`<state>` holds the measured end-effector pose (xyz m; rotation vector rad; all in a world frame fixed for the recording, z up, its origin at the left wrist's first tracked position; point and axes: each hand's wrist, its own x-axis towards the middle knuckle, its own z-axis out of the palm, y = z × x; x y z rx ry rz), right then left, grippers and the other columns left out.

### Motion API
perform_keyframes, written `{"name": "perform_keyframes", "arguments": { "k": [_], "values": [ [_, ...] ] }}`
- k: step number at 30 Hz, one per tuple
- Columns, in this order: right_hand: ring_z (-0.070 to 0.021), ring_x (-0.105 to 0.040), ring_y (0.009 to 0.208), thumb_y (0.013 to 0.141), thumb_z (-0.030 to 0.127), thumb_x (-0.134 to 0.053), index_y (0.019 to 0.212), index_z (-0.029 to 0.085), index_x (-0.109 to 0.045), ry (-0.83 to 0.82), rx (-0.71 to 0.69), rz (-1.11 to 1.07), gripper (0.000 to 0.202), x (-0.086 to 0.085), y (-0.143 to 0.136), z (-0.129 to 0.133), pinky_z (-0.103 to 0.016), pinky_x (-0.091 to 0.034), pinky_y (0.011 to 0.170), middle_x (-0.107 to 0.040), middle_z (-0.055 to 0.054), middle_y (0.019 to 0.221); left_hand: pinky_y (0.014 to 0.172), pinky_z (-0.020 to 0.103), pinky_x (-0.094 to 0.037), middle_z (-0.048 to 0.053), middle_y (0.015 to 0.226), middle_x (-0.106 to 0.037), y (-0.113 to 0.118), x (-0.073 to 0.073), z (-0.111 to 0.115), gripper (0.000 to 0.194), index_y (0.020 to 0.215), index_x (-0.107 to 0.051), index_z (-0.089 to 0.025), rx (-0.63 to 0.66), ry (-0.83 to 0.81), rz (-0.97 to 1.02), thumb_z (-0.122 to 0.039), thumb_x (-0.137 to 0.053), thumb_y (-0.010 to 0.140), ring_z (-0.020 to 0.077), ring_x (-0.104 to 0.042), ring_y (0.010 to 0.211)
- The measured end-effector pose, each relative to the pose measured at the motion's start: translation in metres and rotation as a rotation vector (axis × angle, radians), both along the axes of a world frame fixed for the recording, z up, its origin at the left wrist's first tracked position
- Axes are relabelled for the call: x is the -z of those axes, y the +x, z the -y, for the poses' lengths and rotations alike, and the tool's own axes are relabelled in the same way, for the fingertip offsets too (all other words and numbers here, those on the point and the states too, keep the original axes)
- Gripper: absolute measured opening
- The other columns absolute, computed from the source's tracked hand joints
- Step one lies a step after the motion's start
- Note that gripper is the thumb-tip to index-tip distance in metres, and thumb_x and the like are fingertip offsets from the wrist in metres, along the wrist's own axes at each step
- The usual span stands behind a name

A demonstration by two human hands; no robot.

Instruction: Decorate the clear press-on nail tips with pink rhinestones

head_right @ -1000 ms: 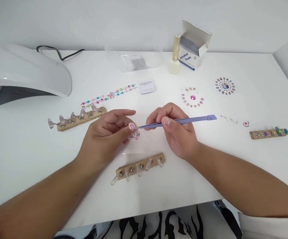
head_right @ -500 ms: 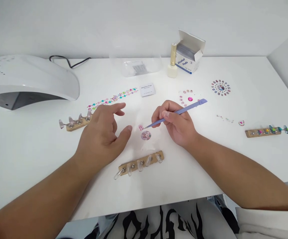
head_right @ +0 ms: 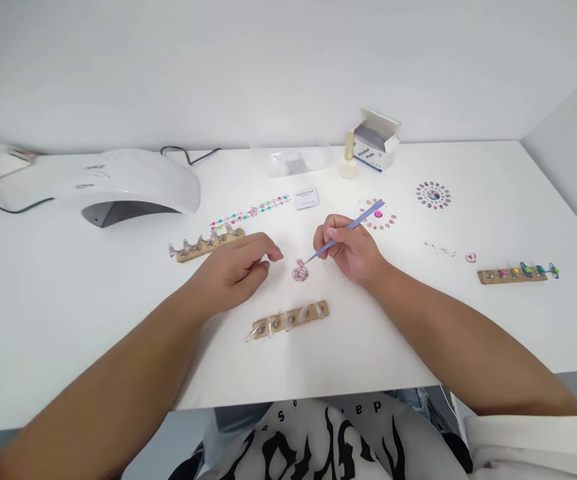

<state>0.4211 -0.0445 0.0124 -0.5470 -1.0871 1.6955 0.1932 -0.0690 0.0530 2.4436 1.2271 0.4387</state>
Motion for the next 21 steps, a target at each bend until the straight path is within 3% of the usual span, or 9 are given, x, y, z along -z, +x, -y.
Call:
{"name": "perform_keyframes", "arguments": {
  "k": [4,7,10,14,17,21],
  "values": [
    [-0.0143,-0.049,0.055,0.076,0.027,-0.059,0.06,0.02,-0.05,0.007,0.002,-0.015,0.02,0.002,0.001,-0.004,-0.029,-0.037,0.059,-0.056,0.0,0.053,0.06,0.03,-0.04,0.001,0.085,-0.065,-0.012,-0.016,0.01,0.026,0.09,-0.059,-0.021,-0.021,-0.142,-0.181,-0.012,-0.038,0.078,0.0153,-0.055,0.064],
    [-0.0144,-0.049,0.055,0.074,0.028,-0.059,0.058,0.02,-0.049,0.011,0.027,-0.006,0.021,0.002,0.001,-0.007,-0.029,-0.036,0.058,-0.055,0.0,0.052,0.065,0.03,-0.045,0.001,0.092,-0.066,-0.029,-0.018,0.031,0.026,0.093,-0.06,-0.023,-0.098,-0.24,-0.214,-0.013,-0.043,0.076,0.0176,-0.058,0.073],
    [-0.0142,-0.048,0.054,0.073,0.029,-0.06,0.057,0.021,-0.047,0.016,0.04,0.009,0.022,0.002,0.001,-0.009,-0.029,-0.036,0.058,-0.056,-0.001,0.053,0.075,0.032,-0.049,0.004,0.105,-0.063,-0.043,-0.008,0.059,0.036,0.111,-0.058,-0.023,-0.101,-0.285,-0.158,-0.016,-0.048,0.078,0.0191,-0.059,0.085],
    [-0.0136,-0.049,0.055,0.073,0.028,-0.06,0.058,0.02,-0.048,0.025,0.034,-0.007,0.021,0.003,0.002,-0.009,-0.029,-0.037,0.058,-0.057,-0.001,0.055,0.086,0.037,-0.048,0.007,0.103,-0.062,-0.046,0.01,0.087,0.039,0.122,-0.056,-0.02,-0.094,-0.223,-0.041,-0.025,-0.057,0.083,0.0221,-0.058,0.094],
    [-0.0131,-0.049,0.054,0.074,0.026,-0.058,0.059,0.02,-0.048,0.033,0.03,-0.013,0.02,0.005,0.002,-0.009,-0.029,-0.037,0.059,-0.057,-0.001,0.056,0.089,0.038,-0.046,0.007,0.099,-0.063,-0.039,0.018,0.094,0.037,0.122,-0.057,-0.02,-0.088,-0.179,0.047,-0.026,-0.058,0.085,0.0212,-0.057,0.094],
    [-0.0126,-0.049,0.053,0.074,0.024,-0.058,0.059,0.02,-0.046,0.044,0.036,-0.01,0.019,0.006,0.003,-0.009,-0.029,-0.037,0.058,-0.057,-0.001,0.056,0.081,0.034,-0.046,0.005,0.09,-0.064,-0.03,0.026,0.095,0.025,0.11,-0.063,-0.019,-0.137,-0.164,0.116,-0.028,-0.055,0.089,0.0187,-0.056,0.084]
  ]
}}
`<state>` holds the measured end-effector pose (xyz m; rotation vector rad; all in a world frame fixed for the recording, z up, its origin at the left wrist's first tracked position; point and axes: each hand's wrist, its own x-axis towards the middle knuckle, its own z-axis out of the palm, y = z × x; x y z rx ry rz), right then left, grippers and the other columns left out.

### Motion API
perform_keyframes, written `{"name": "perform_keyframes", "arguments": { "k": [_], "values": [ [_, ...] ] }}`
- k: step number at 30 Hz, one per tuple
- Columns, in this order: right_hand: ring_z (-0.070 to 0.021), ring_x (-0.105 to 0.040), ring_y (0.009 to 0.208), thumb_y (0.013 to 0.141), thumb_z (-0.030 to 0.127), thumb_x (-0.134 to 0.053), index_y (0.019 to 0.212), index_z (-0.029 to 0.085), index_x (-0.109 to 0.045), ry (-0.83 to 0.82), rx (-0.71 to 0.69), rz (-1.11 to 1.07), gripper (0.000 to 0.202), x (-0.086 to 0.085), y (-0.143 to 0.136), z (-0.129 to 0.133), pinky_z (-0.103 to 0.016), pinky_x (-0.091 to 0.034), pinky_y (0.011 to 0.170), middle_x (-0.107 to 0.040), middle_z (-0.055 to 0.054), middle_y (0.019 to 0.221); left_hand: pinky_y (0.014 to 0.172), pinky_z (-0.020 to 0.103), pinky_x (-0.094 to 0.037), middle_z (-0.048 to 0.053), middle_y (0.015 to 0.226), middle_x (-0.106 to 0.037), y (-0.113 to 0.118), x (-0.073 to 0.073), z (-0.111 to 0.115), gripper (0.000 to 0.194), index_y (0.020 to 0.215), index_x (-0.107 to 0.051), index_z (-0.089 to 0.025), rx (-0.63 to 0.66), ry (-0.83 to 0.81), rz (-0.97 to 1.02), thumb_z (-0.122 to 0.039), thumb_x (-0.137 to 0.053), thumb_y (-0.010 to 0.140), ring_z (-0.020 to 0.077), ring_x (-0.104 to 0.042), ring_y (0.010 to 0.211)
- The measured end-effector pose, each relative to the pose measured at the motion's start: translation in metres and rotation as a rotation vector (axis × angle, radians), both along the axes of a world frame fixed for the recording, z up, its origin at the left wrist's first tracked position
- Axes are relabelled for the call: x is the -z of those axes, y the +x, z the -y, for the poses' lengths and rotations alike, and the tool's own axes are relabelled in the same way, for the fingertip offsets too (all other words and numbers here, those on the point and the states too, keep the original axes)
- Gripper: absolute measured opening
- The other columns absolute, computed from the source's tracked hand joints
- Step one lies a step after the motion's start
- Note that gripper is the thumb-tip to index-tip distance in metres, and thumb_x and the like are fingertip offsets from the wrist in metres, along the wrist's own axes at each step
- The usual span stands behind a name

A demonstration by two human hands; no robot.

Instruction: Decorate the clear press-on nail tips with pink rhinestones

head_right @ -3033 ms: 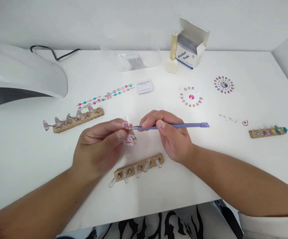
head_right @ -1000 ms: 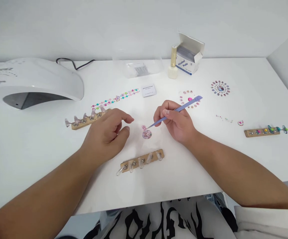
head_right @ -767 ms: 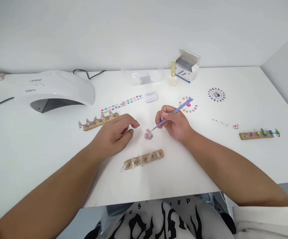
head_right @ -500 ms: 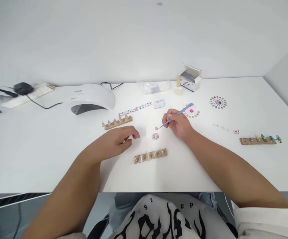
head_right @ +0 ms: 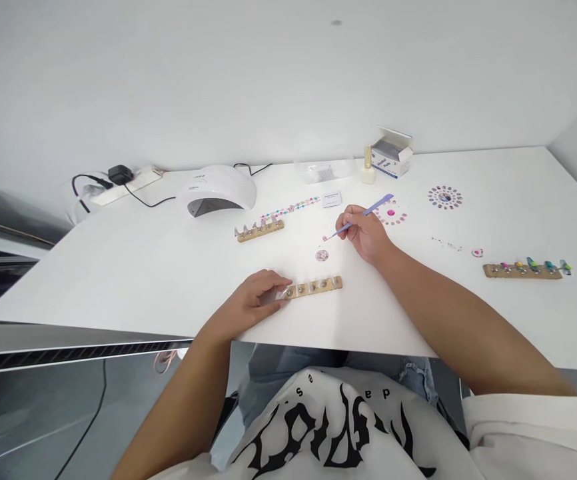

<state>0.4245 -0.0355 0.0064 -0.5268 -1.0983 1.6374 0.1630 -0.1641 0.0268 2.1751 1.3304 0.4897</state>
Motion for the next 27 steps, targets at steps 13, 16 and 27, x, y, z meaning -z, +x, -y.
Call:
{"name": "perform_keyframes", "arguments": {
  "k": [13,16,27],
  "values": [
    [-0.0117,-0.048,0.053,0.072,0.026,-0.059,0.058,0.02,-0.047,0.005,-0.004,-0.004,0.019,-0.003,-0.003,0.003,-0.028,-0.038,0.056,-0.055,0.0,0.055,0.073,0.034,-0.046,0.006,0.084,-0.064,0.01,0.014,0.0,0.017,0.089,-0.071,-0.02,-0.12,0.061,0.067,-0.029,-0.056,0.088,0.0179,-0.056,0.078],
    [-0.0116,-0.049,0.053,0.073,0.025,-0.059,0.058,0.02,-0.047,0.003,-0.01,-0.009,0.02,-0.002,-0.003,0.002,-0.028,-0.038,0.057,-0.055,0.0,0.056,0.07,0.032,-0.045,0.005,0.083,-0.063,0.012,0.014,-0.001,0.017,0.087,-0.071,-0.019,-0.121,0.078,0.065,-0.029,-0.056,0.088,0.017,-0.055,0.075],
    [-0.012,-0.049,0.052,0.072,0.023,-0.059,0.056,0.019,-0.047,-0.01,-0.048,-0.008,0.02,-0.002,-0.006,0.007,-0.027,-0.038,0.056,-0.056,-0.001,0.054,0.066,0.031,-0.042,0.004,0.08,-0.061,0.016,0.017,-0.001,0.016,0.084,-0.07,-0.018,-0.122,0.134,0.067,-0.026,-0.057,0.088,0.0148,-0.052,0.069]
  ]
}}
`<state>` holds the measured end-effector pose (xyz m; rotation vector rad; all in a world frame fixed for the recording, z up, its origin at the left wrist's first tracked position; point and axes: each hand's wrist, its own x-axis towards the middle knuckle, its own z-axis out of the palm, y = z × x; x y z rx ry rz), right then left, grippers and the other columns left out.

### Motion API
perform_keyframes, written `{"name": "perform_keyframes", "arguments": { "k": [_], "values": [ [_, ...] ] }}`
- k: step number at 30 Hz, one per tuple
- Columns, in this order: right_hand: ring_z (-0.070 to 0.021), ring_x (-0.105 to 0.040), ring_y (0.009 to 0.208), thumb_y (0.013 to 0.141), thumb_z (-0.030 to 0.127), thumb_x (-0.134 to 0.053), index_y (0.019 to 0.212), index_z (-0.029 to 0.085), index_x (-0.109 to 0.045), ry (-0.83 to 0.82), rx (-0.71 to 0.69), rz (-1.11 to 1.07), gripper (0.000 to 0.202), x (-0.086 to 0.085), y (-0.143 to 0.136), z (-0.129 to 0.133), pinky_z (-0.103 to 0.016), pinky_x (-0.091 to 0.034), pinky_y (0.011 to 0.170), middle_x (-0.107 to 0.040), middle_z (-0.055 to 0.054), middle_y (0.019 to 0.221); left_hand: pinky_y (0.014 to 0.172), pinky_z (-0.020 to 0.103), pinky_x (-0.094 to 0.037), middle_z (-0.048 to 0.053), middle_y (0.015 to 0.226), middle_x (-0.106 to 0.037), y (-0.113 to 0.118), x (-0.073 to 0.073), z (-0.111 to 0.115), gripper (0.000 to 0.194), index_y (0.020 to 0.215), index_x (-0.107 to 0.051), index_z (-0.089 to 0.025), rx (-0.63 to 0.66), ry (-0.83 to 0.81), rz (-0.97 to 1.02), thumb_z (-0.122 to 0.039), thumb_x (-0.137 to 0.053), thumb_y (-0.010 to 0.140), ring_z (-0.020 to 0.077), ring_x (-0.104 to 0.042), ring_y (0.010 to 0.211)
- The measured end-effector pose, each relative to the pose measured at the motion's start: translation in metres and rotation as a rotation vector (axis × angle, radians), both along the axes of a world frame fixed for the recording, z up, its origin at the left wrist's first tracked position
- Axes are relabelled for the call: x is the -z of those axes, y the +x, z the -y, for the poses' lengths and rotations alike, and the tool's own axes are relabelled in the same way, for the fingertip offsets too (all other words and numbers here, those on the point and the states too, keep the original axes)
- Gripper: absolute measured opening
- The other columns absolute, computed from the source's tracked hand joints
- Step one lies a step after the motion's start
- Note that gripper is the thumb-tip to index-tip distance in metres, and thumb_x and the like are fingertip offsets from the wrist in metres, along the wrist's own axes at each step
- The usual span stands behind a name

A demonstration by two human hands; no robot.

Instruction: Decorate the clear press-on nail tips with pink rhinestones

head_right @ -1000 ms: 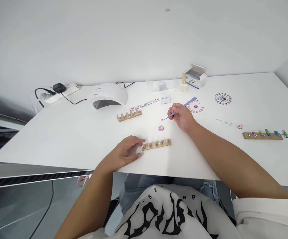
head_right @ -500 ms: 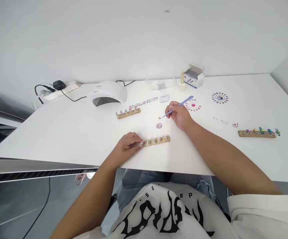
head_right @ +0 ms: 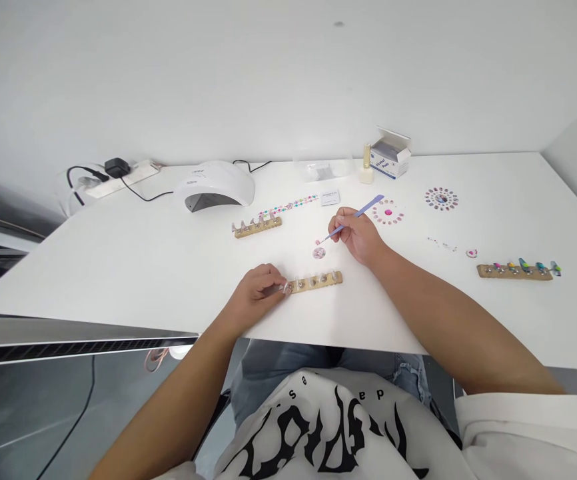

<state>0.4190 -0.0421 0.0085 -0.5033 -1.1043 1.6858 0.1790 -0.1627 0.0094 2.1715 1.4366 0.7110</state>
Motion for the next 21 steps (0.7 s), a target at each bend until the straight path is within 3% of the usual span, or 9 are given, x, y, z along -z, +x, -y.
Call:
{"name": "perform_keyframes", "arguments": {
  "k": [13,21],
  "values": [
    [-0.012,-0.05,0.053,0.074,0.022,-0.056,0.059,0.019,-0.047,-0.015,-0.047,0.039,0.017,-0.004,-0.003,0.006,-0.026,-0.036,0.056,-0.059,-0.001,0.056,0.068,0.033,-0.043,0.003,0.072,-0.063,0.016,0.006,0.009,0.012,0.081,-0.065,-0.019,-0.113,0.074,-0.04,-0.021,-0.055,0.085,0.0181,-0.054,0.072],
    [-0.0112,-0.051,0.055,0.072,0.026,-0.062,0.06,0.018,-0.049,-0.003,-0.149,0.082,0.019,-0.013,-0.003,0.012,-0.026,-0.038,0.055,-0.06,-0.001,0.059,0.079,0.038,-0.044,0.005,0.085,-0.065,0.017,0.003,0.009,0.018,0.097,-0.064,-0.019,-0.13,0.054,-0.096,-0.023,-0.054,0.083,0.0214,-0.057,0.084]
  ]
}}
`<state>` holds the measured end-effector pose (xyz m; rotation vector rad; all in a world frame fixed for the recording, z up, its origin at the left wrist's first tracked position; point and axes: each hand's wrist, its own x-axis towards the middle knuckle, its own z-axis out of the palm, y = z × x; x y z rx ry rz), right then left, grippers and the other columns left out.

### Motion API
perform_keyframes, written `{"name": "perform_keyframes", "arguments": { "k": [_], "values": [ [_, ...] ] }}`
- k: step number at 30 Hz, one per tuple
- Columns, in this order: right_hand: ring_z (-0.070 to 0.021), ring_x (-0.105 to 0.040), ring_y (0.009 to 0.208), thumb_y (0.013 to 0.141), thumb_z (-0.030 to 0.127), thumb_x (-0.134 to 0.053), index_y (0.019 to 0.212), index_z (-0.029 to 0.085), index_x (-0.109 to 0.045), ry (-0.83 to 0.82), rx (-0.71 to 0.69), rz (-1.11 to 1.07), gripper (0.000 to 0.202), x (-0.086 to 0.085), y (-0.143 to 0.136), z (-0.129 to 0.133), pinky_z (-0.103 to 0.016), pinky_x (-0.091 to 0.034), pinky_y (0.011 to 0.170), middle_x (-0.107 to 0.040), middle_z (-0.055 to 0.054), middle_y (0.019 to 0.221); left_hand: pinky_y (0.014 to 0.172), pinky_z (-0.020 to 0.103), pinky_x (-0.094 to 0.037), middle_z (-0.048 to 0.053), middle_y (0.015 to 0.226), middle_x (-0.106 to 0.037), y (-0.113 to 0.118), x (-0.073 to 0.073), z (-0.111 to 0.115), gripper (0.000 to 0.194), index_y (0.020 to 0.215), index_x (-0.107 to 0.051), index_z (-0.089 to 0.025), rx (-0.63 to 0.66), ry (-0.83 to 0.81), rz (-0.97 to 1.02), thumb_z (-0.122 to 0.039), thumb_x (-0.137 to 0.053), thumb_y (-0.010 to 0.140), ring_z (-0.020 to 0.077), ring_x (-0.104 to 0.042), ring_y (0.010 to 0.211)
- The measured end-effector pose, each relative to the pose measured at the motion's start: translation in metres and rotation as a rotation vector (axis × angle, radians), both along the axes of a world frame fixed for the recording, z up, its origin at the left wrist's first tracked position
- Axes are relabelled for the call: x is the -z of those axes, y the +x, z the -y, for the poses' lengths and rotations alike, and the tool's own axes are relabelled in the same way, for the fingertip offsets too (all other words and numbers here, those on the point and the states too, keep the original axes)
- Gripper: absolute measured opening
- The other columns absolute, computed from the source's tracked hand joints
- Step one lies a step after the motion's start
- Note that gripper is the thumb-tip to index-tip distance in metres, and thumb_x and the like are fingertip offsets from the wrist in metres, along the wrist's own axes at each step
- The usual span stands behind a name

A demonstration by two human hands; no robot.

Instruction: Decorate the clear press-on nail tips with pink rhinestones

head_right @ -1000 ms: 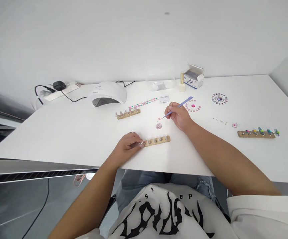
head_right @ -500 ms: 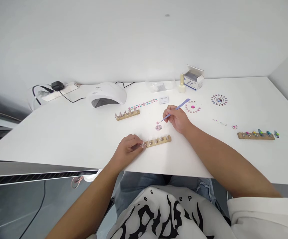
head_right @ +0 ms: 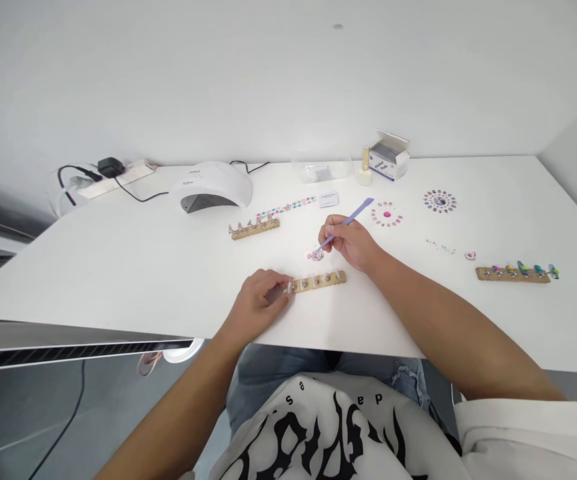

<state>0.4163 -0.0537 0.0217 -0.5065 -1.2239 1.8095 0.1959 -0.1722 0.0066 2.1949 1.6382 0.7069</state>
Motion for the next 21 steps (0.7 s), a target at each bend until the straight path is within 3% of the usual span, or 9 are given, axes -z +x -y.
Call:
{"name": "perform_keyframes", "arguments": {
  "k": [4,10,14,21],
  "values": [
    [-0.011,-0.052,0.055,0.071,0.026,-0.062,0.06,0.018,-0.05,0.001,-0.027,0.008,0.019,0.001,0.0,0.0,-0.025,-0.038,0.055,-0.06,-0.001,0.059,0.086,0.041,-0.043,0.006,0.095,-0.066,0.004,-0.004,0.0,0.034,0.108,-0.061,-0.02,-0.018,-0.038,-0.083,-0.036,-0.065,0.079,0.0245,-0.057,0.093],
    [-0.0111,-0.052,0.055,0.07,0.026,-0.062,0.059,0.017,-0.051,0.0,-0.065,0.014,0.018,0.0,0.0,0.0,-0.026,-0.039,0.055,-0.06,-0.002,0.058,0.08,0.039,-0.042,0.005,0.087,-0.065,-0.001,-0.003,-0.011,0.02,0.098,-0.067,-0.02,0.004,-0.091,-0.105,-0.035,-0.06,0.085,0.0228,-0.055,0.087],
    [-0.0115,-0.051,0.055,0.07,0.024,-0.062,0.058,0.017,-0.052,-0.008,-0.088,0.015,0.016,-0.001,0.001,-0.001,-0.026,-0.038,0.054,-0.059,-0.002,0.057,0.078,0.037,-0.043,0.005,0.083,-0.064,-0.013,-0.008,-0.031,0.022,0.099,-0.069,-0.021,0.15,-0.163,-0.082,-0.036,-0.061,0.084,0.0224,-0.054,0.084],
    [-0.012,-0.051,0.056,0.072,0.025,-0.062,0.06,0.017,-0.053,-0.014,-0.098,0.016,0.016,0.004,0.001,-0.004,-0.026,-0.039,0.055,-0.059,-0.002,0.059,0.078,0.033,-0.045,0.006,0.092,-0.063,-0.025,-0.03,-0.074,0.032,0.11,-0.069,-0.023,0.393,-0.326,-0.097,-0.039,-0.056,0.087,0.0222,-0.056,0.09]
  ]
}}
